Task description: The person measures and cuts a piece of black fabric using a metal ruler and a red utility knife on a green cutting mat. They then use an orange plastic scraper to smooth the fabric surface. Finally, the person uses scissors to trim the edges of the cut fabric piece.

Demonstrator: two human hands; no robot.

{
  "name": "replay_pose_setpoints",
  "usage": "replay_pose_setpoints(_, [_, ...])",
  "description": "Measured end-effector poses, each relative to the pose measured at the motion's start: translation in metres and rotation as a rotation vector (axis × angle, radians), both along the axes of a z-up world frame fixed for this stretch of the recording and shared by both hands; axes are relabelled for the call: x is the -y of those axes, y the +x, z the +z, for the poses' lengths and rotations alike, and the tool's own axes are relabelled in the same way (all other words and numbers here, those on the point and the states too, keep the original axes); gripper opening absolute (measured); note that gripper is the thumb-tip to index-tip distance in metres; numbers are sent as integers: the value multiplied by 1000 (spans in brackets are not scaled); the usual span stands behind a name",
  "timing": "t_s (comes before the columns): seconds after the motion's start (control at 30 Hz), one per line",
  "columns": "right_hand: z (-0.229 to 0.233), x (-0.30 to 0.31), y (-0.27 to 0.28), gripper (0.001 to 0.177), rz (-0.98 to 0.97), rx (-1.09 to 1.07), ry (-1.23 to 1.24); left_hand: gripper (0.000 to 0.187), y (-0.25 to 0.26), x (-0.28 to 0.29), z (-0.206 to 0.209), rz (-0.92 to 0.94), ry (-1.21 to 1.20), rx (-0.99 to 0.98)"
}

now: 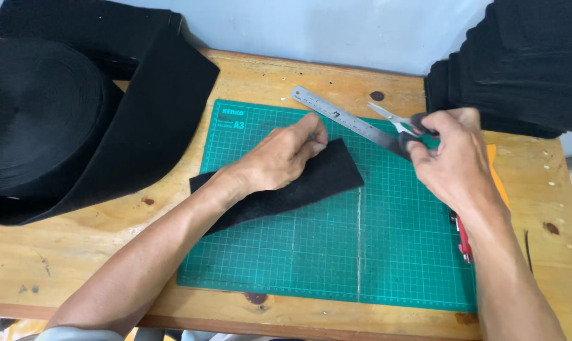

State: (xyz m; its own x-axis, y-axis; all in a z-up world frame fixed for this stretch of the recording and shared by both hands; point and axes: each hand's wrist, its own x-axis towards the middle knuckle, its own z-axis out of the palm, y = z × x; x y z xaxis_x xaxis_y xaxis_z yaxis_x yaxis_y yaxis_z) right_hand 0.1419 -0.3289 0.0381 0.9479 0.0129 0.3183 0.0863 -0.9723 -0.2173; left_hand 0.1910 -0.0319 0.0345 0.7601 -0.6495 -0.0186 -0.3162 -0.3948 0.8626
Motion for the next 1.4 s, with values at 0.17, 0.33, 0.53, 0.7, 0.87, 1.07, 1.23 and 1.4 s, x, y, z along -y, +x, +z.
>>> replay_pose_setpoints(0.17, [13,-57,-25,53,470,-77,924,17,6,4,-15,97,-87,-216])
replay_pose_setpoints(0.33, [0,-66,-21,41,579,46,853,15,1,6,-15,-4,-167,-331])
replay_pose_setpoints(0.53, [-11,-64,-17,43,520,-38,1026,48,-9,-3,27,-152,-74,-483])
replay_pose_setpoints(0.7, [-13,-56,-30,46,571,-233,1118,34,-5,-1,-8,-127,-120,-561])
replay_pose_setpoints(0.87, [-3,-58,-36,49,711,-218,1202,36,-13,-11,23,6,-292,-699])
replay_pose_setpoints(1.07, [-20,-64,-36,57,554,-160,1141,35,-25,-1,34,0,-360,-789])
replay_pose_setpoints(1.23, [-29,-59,-27,55,425,-107,1193,32,-15,2,7,-86,-335,-850])
replay_pose_setpoints(1.4, [-42,-46,-16,52,332,-31,1433,30,-15,-1,-12,-122,-326,-842])
